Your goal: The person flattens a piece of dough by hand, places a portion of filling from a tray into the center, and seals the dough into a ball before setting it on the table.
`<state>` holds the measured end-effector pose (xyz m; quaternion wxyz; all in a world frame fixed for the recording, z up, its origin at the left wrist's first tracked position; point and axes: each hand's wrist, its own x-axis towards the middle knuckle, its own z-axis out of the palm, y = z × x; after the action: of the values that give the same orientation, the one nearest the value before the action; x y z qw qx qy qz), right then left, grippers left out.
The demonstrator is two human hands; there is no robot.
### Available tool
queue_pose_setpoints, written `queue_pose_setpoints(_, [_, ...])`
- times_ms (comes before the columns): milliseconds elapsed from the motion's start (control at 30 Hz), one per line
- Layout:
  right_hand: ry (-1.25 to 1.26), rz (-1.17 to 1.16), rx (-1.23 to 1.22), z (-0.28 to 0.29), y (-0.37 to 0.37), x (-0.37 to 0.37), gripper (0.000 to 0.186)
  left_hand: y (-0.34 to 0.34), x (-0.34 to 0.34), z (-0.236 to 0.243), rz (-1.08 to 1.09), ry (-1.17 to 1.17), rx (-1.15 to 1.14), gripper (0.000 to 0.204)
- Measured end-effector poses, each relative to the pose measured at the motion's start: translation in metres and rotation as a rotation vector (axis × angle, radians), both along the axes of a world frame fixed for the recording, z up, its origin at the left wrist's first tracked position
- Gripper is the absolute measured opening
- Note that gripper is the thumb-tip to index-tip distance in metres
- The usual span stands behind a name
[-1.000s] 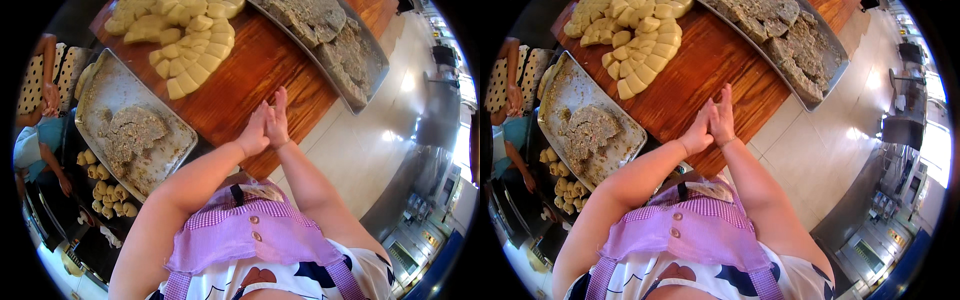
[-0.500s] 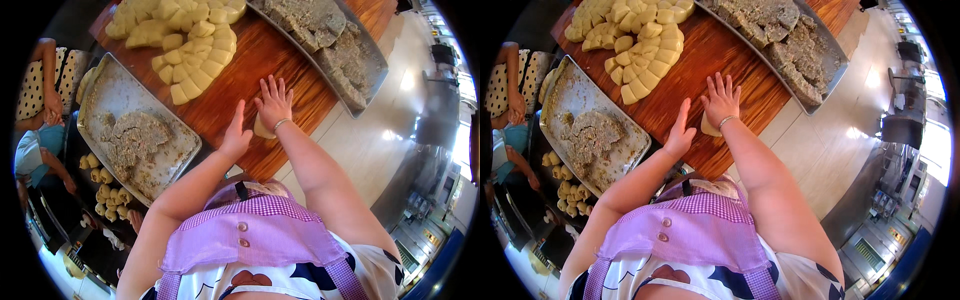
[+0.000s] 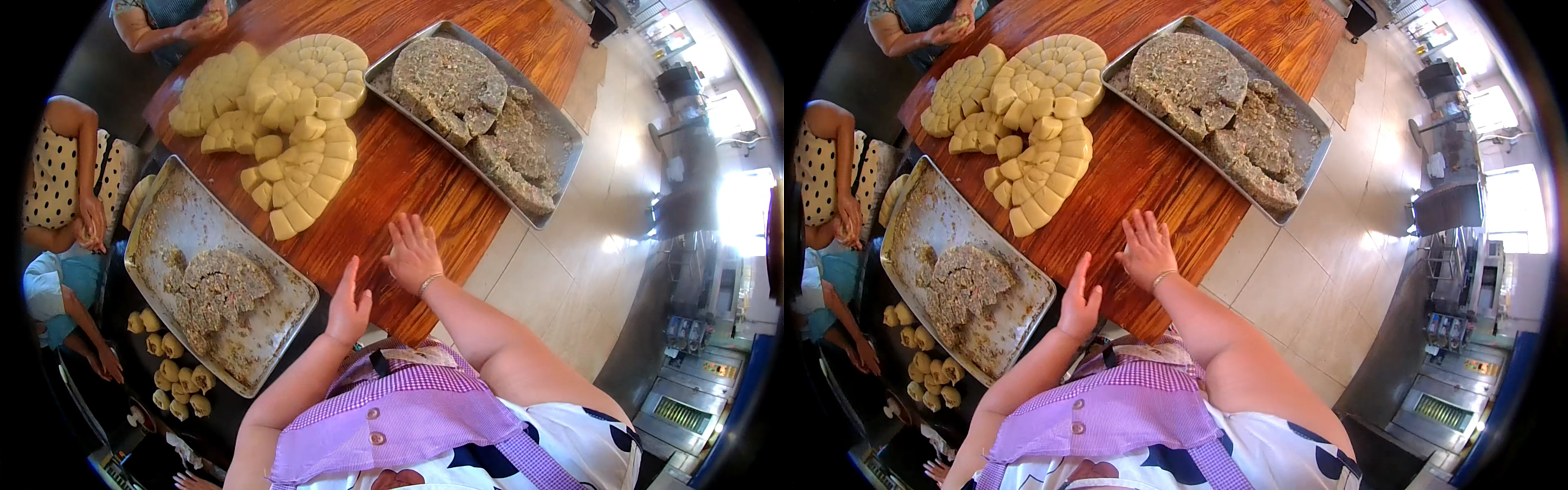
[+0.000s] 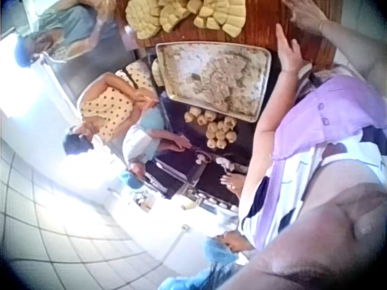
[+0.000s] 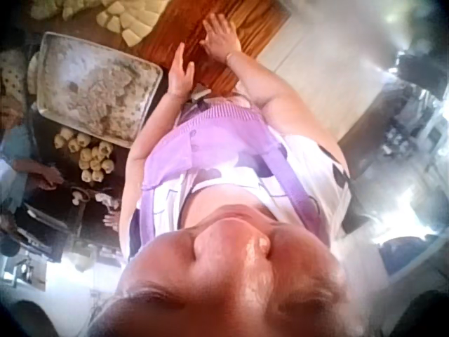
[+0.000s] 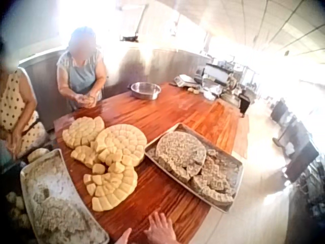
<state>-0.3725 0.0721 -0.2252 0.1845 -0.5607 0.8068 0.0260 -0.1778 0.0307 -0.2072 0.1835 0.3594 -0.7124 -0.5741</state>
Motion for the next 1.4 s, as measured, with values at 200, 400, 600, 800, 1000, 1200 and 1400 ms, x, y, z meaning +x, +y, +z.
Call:
queue_pose_setpoints(200, [-0.026, -0.036, -0.013, 0.003, -0.002, -0.005, 0.069, 0.000, 0.024, 0.001, 0.040, -0.065, -0.055, 0.060])
queue_pose_setpoints(400, [-0.079, -0.051, 0.075, 0.004, -0.009, -0.005, 0.069, 0.018, 0.051, 0.009, 0.071, -0.105, -0.080, 0.057])
queue_pose_setpoints(600, [-0.361, -0.701, -0.424, -0.018, 0.048, -0.027, 0.052, 0.033, 0.113, 0.011, 0.213, -0.169, -0.099, 0.054])
queue_pose_setpoints(800, [-0.782, -0.988, -0.170, -0.029, 0.024, -0.028, 0.036, 0.055, 0.158, -0.002, 0.329, -0.133, -0.078, 0.048])
queue_pose_setpoints(1000, [-1.249, -0.817, -0.176, 0.034, -0.003, 0.042, 0.035, 0.061, 0.171, 0.004, 0.693, 0.356, 0.724, 0.039])
queue_pose_setpoints(1200, [-1.737, -0.512, 0.349, 0.106, -0.019, 0.183, 0.036, 0.048, 0.195, 0.024, 0.593, 1.203, 1.249, 0.068])
queue_pose_setpoints(1400, [-1.281, -0.307, 0.120, 0.038, -0.057, 0.197, 0.035, 0.045, 0.242, 0.062, 0.760, 1.367, 1.188, 0.083])
